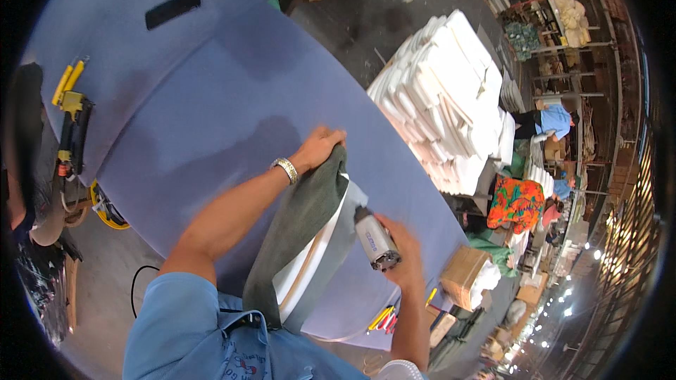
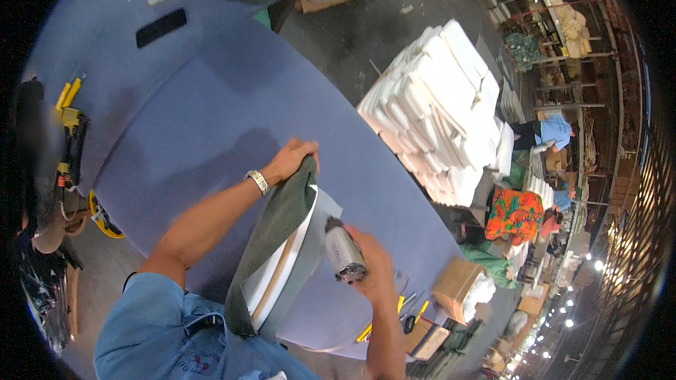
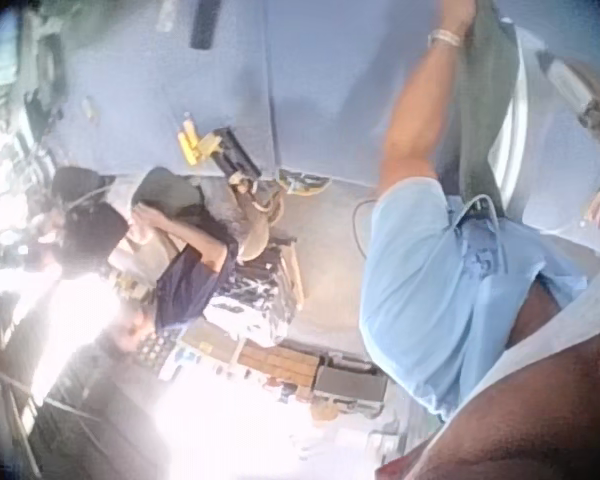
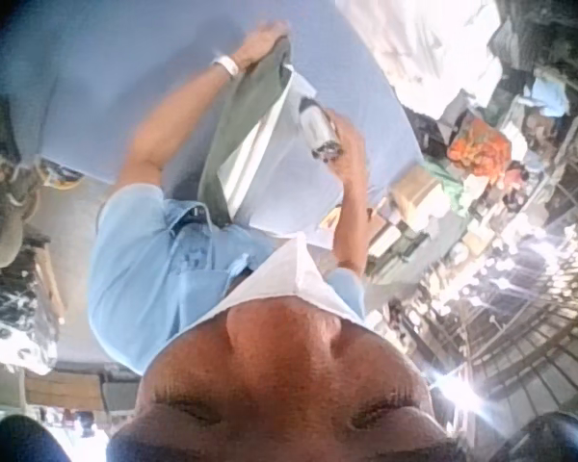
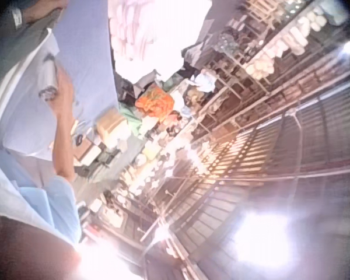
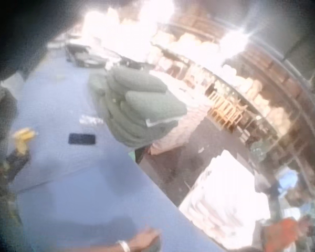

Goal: The person assembles a cushion by wrapping fabric around a foam insert, folding edges, and securing them with a staple gun. They trim excess fabric with a utility knife and repeat the process on multiple cushions at a workbench.

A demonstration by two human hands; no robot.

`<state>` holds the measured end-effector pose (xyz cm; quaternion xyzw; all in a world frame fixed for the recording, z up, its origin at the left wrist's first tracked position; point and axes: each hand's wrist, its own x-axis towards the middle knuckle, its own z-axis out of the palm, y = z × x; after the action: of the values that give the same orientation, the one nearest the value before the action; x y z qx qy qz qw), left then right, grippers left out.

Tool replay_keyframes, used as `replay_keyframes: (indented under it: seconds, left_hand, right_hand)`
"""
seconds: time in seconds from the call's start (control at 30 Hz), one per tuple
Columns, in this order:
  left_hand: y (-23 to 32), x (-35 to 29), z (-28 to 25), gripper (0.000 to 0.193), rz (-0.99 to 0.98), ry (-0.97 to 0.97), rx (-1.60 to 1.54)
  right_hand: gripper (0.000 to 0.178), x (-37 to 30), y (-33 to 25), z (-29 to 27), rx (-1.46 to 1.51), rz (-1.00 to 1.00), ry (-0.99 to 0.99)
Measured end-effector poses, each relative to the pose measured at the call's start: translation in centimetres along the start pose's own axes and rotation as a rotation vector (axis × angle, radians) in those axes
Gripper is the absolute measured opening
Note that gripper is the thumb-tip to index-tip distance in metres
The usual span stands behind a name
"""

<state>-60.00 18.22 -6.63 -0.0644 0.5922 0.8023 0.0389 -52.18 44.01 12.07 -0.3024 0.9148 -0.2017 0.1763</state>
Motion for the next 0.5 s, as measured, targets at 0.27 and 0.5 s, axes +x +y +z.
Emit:
replay_keyframes:
  seconds: [0.27, 0.5]
  left_hand:
    - [20.9, -8.4, 8.3, 0.052, 0.586, -0.395, -0.04]
    - [21.5, -17.5, 10.3, 0.036, 0.781, -0.416, 0.396]
  right_hand:
    - [0.065, -18.9, 15.4, 15.9, -0.086, 0.369, 0.33]
    - [0.039, -24.3, 6.0, 4.4, 0.754, 0.31, 0.591]
